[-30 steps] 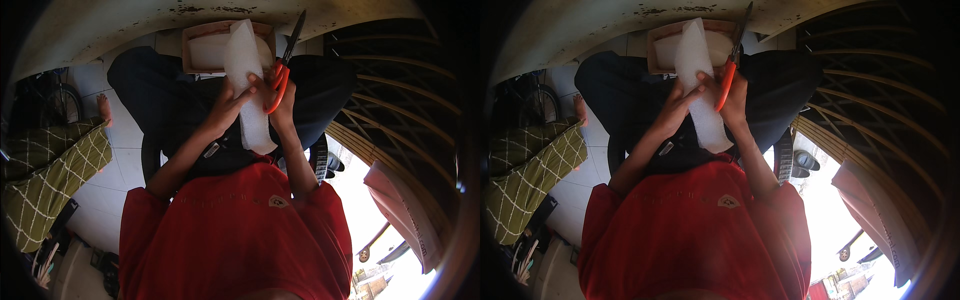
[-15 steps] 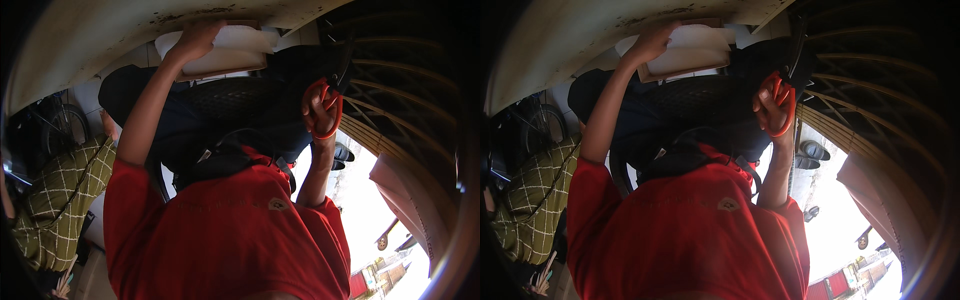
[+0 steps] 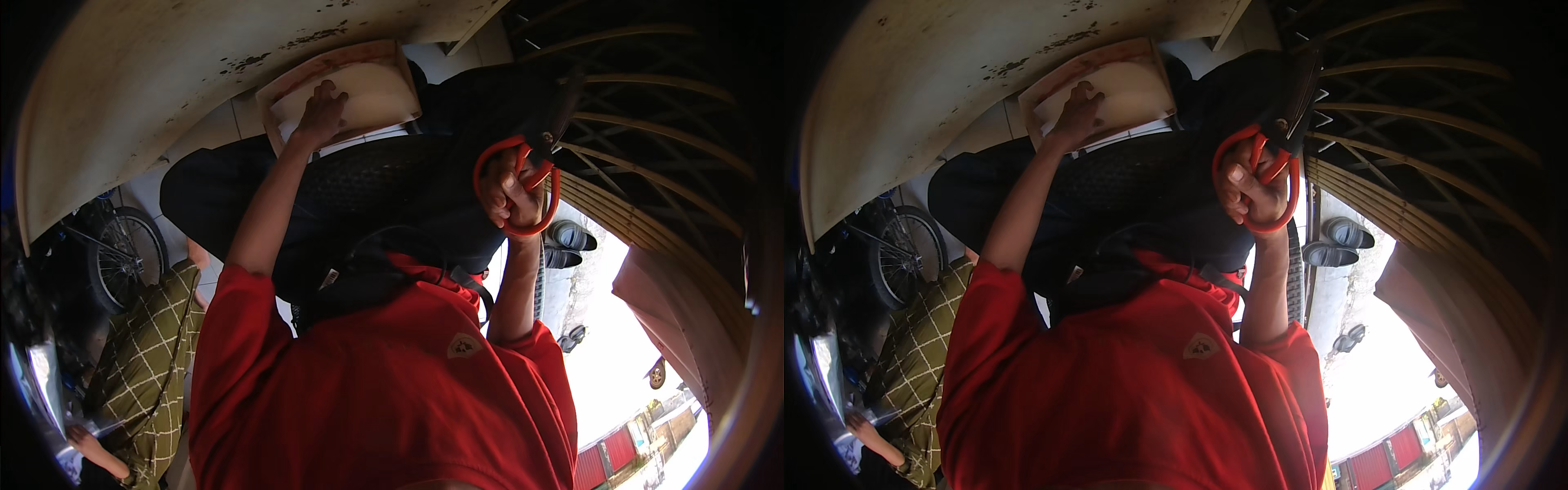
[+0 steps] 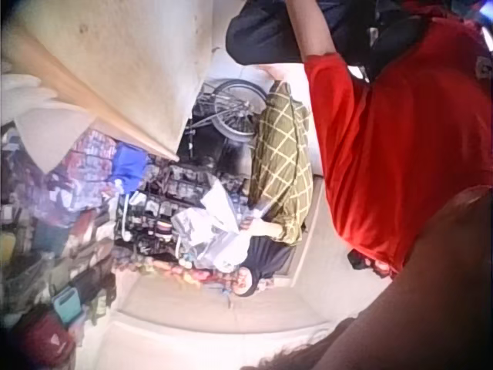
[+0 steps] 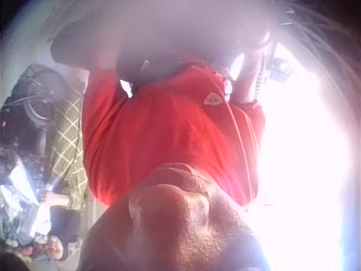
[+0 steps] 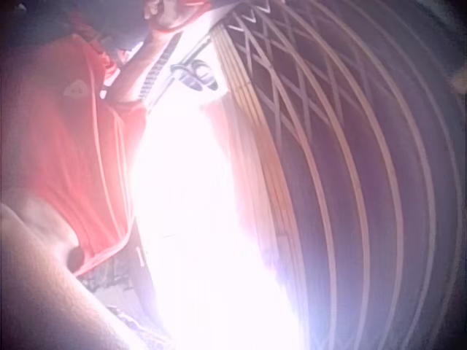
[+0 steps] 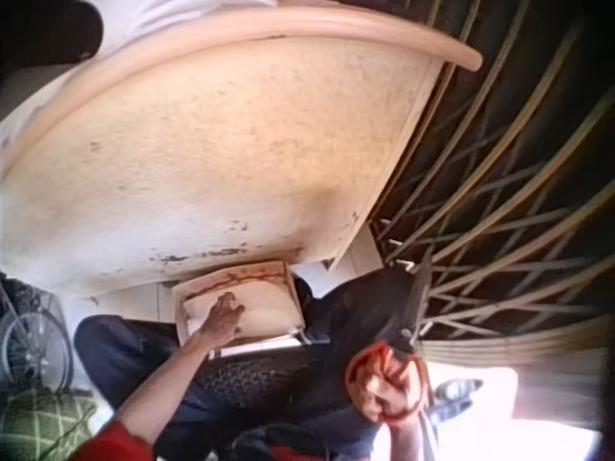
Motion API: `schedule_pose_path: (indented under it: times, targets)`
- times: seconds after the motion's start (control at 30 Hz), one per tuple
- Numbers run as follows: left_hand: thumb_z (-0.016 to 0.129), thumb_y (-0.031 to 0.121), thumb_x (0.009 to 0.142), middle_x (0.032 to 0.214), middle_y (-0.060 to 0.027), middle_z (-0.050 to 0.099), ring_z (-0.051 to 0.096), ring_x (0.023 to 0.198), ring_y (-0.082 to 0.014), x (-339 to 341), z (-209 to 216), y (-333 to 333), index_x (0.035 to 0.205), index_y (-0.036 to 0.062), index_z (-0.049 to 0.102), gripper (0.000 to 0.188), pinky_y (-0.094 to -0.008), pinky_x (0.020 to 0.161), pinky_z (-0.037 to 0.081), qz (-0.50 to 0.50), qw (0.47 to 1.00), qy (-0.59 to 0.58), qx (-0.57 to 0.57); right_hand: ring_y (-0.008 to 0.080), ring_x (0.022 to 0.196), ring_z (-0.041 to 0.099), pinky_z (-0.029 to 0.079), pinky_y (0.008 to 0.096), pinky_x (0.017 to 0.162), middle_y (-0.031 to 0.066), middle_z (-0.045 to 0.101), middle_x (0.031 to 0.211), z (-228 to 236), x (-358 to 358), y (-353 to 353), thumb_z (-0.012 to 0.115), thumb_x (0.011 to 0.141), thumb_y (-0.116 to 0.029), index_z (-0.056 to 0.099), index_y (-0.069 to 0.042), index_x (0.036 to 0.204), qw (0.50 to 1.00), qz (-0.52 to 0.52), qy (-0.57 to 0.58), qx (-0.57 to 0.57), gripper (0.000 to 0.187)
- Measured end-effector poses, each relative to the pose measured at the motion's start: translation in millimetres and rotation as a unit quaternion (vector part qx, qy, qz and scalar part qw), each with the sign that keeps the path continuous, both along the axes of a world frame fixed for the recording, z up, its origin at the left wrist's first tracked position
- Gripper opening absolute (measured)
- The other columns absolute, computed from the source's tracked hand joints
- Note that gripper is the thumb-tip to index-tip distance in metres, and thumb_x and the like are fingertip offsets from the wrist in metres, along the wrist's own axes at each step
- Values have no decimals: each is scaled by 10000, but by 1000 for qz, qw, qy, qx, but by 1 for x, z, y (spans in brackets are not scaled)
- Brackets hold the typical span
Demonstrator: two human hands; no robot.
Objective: The person cuts a shape out of white foam material using scissors. They then pick up additional pieces of foam from a table and place them into a shoebox.
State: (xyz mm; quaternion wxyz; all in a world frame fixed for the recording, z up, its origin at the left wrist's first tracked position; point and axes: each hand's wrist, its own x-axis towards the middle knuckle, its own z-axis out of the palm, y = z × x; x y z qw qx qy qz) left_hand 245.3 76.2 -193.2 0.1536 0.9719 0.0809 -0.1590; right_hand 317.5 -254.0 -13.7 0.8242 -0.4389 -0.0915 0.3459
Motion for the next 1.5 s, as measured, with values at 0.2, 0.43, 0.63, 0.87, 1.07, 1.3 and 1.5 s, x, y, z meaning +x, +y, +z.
schedule_pose_path:
  times: [0.2,0.43,0.63,0.87,1.07,1.3,1.5]
  targets:
    - [795,164,708,1502,-197,306,379,1337,-384,11,12,21,1065,11,677,406,-514,1042,384,-14,998,6,-65,80,322,330,254,211,280,36,420,496,1,2,1,625,893,-120,394,-84,706,1000,9,5,9,300]
    - [781,136,715,1476,-155,355,556,1169,-345,7,22,13,1030,12,681,353,-404,1023,418,44,994,17,-101,84,322,328,256,215,278,37,413,494,0,1,3,605,896,-87,387,-81,713,1000,-2,16,2,285]
    - [775,137,727,1166,-163,619,610,1063,-323,7,35,5,1025,17,679,335,-396,958,455,25,986,107,-127,84,328,335,260,214,280,34,420,504,4,-1,5,610,889,-73,388,-80,715,1000,-15,16,-18,282]
    - [764,120,754,1073,-196,660,609,1059,-341,2,51,13,1048,-13,674,335,-389,944,465,70,990,14,-123,59,357,370,279,198,325,2,442,524,15,-7,27,643,906,-175,528,-30,751,976,-29,-42,-210,241]
    - [765,103,751,1036,-206,666,609,1057,-349,-5,102,4,1031,-33,691,320,-389,934,466,82,985,-48,-144,79,533,539,374,218,433,35,593,688,-16,-26,111,802,788,-291,649,59,1069,944,-133,-77,-293,474]
    - [778,108,741,944,-181,659,651,913,-362,-21,105,-8,959,-24,690,271,-402,789,506,62,972,-126,-189,209,904,650,608,322,655,144,617,1070,-65,-52,155,831,746,-283,550,81,1123,957,-102,72,-264,595]
    - [803,186,733,981,-143,685,635,991,-344,-24,104,-15,965,2,714,310,-395,865,486,-3,949,-112,-294,218,943,634,544,330,773,130,621,1095,-104,-52,169,839,719,-142,540,49,1185,958,-144,35,-245,585]
